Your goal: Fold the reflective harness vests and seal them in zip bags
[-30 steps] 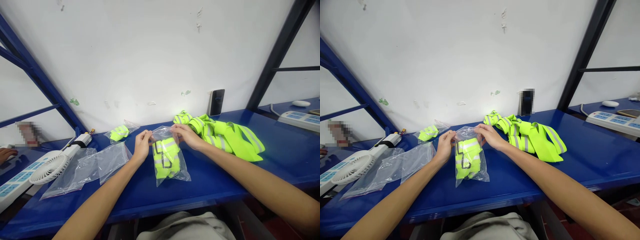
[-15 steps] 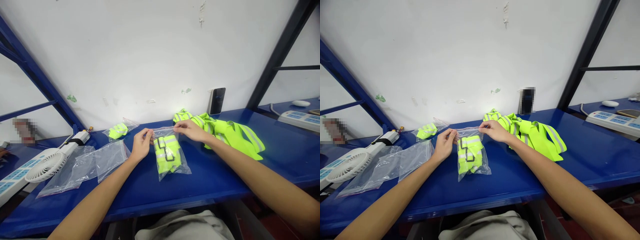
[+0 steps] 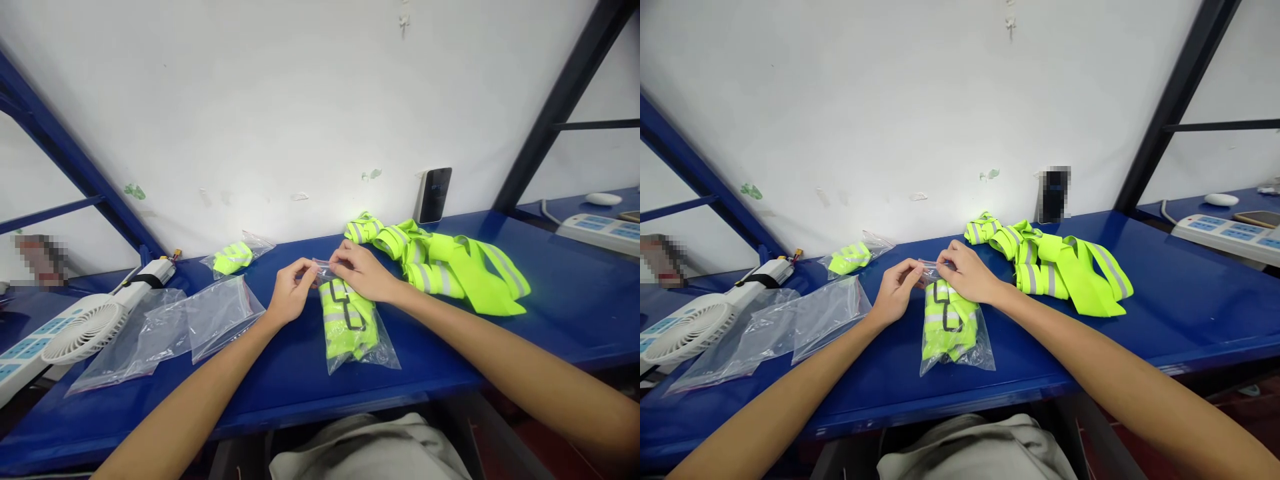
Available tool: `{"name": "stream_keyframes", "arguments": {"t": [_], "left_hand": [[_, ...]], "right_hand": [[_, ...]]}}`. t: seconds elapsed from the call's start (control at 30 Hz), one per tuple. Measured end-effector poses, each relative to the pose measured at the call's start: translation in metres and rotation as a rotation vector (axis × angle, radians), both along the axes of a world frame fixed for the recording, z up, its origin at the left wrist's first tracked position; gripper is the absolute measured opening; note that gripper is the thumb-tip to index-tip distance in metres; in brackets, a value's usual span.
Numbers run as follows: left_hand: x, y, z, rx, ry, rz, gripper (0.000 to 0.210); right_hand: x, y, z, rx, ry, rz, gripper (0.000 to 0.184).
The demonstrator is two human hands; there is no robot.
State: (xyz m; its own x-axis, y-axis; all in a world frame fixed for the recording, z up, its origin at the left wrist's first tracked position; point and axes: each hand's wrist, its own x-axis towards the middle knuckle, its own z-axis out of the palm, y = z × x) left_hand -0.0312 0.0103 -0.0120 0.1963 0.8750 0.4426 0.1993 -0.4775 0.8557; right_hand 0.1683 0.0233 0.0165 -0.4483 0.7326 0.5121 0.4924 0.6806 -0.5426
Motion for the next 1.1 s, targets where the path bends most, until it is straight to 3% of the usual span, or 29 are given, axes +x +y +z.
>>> {"name": "stream_keyframes", "arguments": {"t": [0.3,0.57,0.87,1.1], "left_hand": [[0.0031,-0.0024,0.0046,-0.048,-0.012,0.085,0.029],[-0.0011,0.002,-0.0014,0.04,0.084,0.143,0.03],[-0.0034,-0.0017,0.0066,0.112,0.17,0.159,0.023],[-0.0032,-0.0002,0.0043,0.139,0.156,0.147,0.021]], "right_hand": [[0.0005,0.0042,-0.005,-0.188,0.067,0.038,0.016],[0.0028,0.0039,-0.0032,-0.267,0.154,0.015,0.017],[0.0084,0.0073,-0.0006,-0.382,0.194,0.042,0.017],[0.0081,0.0087,0.0022,-0.539,0.267,0.021,0.008]]}}
